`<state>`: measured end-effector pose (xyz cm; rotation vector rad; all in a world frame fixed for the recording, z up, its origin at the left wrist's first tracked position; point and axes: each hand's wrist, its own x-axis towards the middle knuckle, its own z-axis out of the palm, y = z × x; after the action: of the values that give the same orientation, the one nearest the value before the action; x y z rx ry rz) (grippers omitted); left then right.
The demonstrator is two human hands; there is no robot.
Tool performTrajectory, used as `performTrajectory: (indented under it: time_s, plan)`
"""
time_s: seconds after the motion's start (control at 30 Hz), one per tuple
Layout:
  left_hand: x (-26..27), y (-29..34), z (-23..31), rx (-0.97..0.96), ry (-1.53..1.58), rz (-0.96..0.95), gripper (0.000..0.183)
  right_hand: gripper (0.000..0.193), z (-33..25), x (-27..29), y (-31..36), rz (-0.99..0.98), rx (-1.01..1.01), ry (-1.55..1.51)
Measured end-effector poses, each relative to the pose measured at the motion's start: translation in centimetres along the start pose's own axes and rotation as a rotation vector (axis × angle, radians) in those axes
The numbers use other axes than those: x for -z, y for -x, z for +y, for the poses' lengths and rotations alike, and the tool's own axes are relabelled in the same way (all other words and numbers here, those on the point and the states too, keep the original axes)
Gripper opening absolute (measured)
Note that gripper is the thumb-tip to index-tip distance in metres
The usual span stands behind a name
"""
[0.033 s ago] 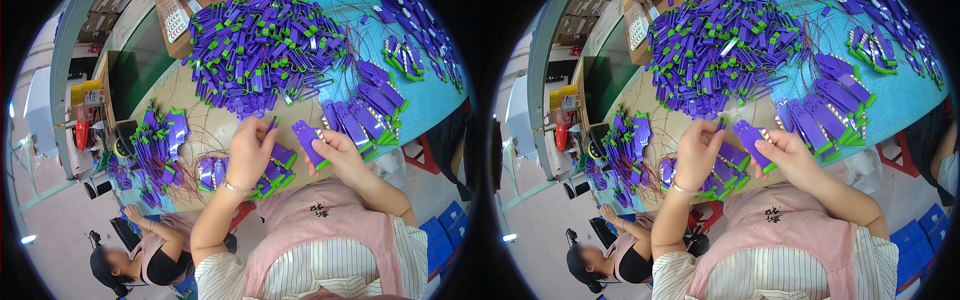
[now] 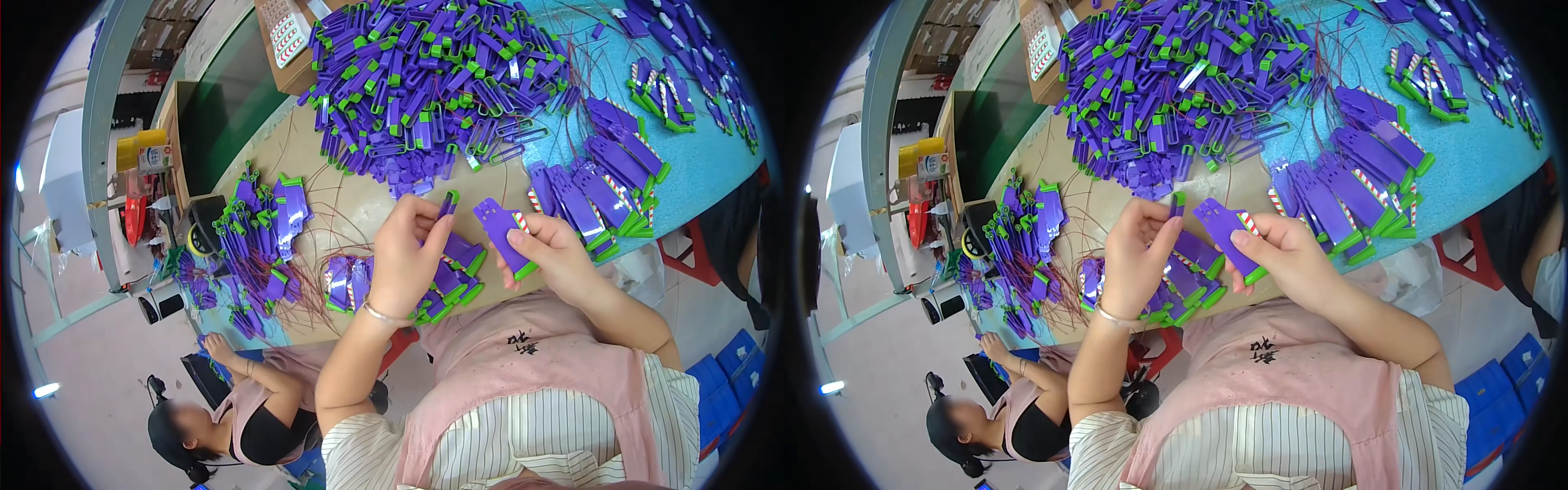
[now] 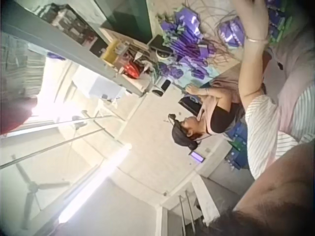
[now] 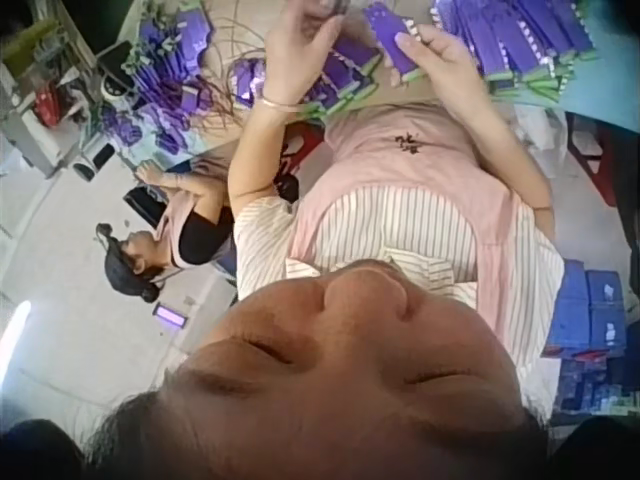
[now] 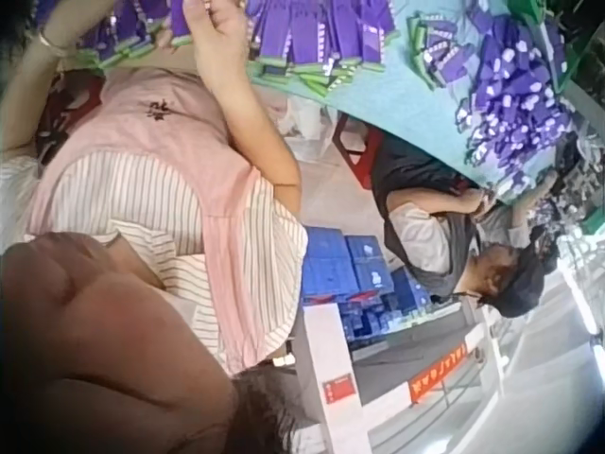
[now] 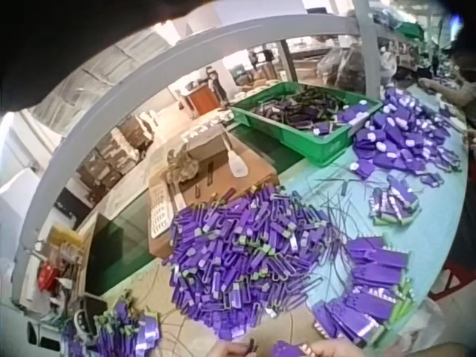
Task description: The person assembles plastic toy pieces by hand, snapping components together and placing the assembled parts onto the table.
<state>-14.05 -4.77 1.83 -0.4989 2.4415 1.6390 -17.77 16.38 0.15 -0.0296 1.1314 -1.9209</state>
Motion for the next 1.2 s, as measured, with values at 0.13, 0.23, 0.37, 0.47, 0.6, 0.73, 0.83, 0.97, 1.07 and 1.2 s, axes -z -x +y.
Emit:
performTrajectory:
  time_s: [0.13,0.23,0.37,0.47,0.6,0.73,0.83,0.97,1.07,1.2]
  plan:
    - [-0.9,2.3,1.9,-0.054,0.524,0.039,0.027,0.027,0.5,-0.7,-0.7,-0.069,-0.007,0.004]
    - [-1.1,3.3,1.4,-0.035,0.476,0.003,0.04,0.025,0.9,-1.0,-1.0,-0.08,0.01,-0.013]
    - [-0.6,3.6,0.8,-0.034,0.381,-0.074,0.038,0.024,0.3,-1.4,-0.2,-0.073,-0.071,0.133]
    - [0.0,3.7,0.8,-0.135,0.137,-0.238,0.03,0.018,0.3,-0.7,0.1,-0.178,-0.19,0.363]
    - [0.0,4.1,0.5,0.001,0.207,-0.141,0.022,0.039,-0.1,-1.1,-0.5,-0.065,0.327,0.8]
    - [-1.1,3.8,1.1,-0.215,-0.008,-0.157,0.016,0.065,-1.2,-3.7,-0.4,-0.105,0.317,0.8]
    - [-0.4,4.1,0.9,-0.001,0.393,-0.097,0.014,0.058,-0.7,-3.0,-0.4,-0.135,0.139,0.677]
    - [3.3,1.1,0.8,-0.326,0.613,0.001,0.041,0.04,0.2,-1.4,-0.2,-0.115,0.278,0.768]
    - [3.3,-1.4,1.2,-0.215,-0.134,0.151,0.026,0.037,0.1,-1.6,0.1,-0.099,0.381,0.842]
    - [2.3,-4.1,-2.0,-0.286,-0.653,0.183,0.025,0.026,0.0,-1.9,0.4,-0.074,0.27,0.795]
